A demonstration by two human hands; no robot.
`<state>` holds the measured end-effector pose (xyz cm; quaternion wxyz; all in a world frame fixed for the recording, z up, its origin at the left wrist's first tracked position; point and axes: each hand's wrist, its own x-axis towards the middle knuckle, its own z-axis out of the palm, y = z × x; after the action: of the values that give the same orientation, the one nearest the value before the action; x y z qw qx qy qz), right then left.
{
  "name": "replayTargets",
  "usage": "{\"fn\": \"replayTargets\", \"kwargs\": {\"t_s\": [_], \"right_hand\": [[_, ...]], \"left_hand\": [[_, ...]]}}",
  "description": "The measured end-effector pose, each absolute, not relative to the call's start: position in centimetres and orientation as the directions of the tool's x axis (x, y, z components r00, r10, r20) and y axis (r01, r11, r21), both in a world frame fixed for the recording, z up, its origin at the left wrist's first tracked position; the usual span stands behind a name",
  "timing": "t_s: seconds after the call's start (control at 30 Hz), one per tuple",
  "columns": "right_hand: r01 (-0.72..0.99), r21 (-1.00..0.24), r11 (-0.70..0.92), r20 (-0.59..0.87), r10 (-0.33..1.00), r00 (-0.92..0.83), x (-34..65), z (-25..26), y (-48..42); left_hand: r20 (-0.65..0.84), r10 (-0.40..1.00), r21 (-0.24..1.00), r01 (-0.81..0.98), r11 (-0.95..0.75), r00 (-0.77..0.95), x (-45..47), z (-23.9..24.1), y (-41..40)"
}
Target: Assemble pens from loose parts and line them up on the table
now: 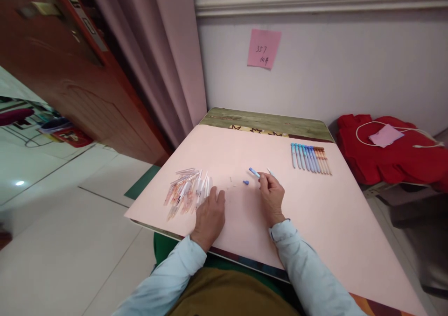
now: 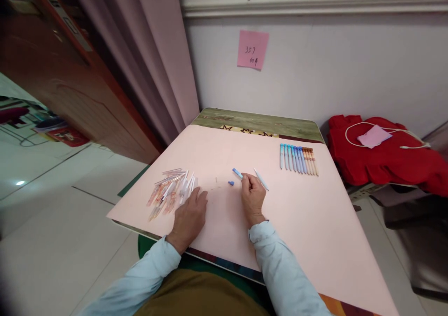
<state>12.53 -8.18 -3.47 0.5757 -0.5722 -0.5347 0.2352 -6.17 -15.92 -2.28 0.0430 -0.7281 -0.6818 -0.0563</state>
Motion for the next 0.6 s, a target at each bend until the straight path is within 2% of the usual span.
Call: {"fn": "replayTargets", "kwargs": {"t_s": [0.2,0.3,0.4,0.5,0.6], "right_hand": [[0.325,-0.917,0.229,0.333,0.889,0.313,12.4,-3.7,-8.2],[0.324,-0.918,0.228,0.333,0.887,0.320,12.4,-3.7,-8.2],[0.333,-0.916,0.223,0.331,0.889,0.317,12.5,-3.7,-8.2],[0.341,-0.914,0.221,0.331,0.891,0.310,12.4,-3.7,-8.2],[0.342,-0.913,0.221,0.333,0.889,0.314,12.4,-3.8,-8.2]], "left_hand": [[0.072,0.997,-0.091,0.996,0.008,-0.001,-6.0,-2.1,-16.1],[0.102,0.994,-0.132,0.991,-0.032,0.045,-5.5,-2.0,-15.9],[0.203,0.955,-0.141,0.972,-0.188,0.214,-4.9,-2.3,-16.6],[0.302,0.829,-0.146,0.882,-0.448,0.471,-3.9,-2.6,-17.8],[0.312,0.708,-0.121,0.766,-0.632,0.634,-3.0,-2.7,-18.8]]}}
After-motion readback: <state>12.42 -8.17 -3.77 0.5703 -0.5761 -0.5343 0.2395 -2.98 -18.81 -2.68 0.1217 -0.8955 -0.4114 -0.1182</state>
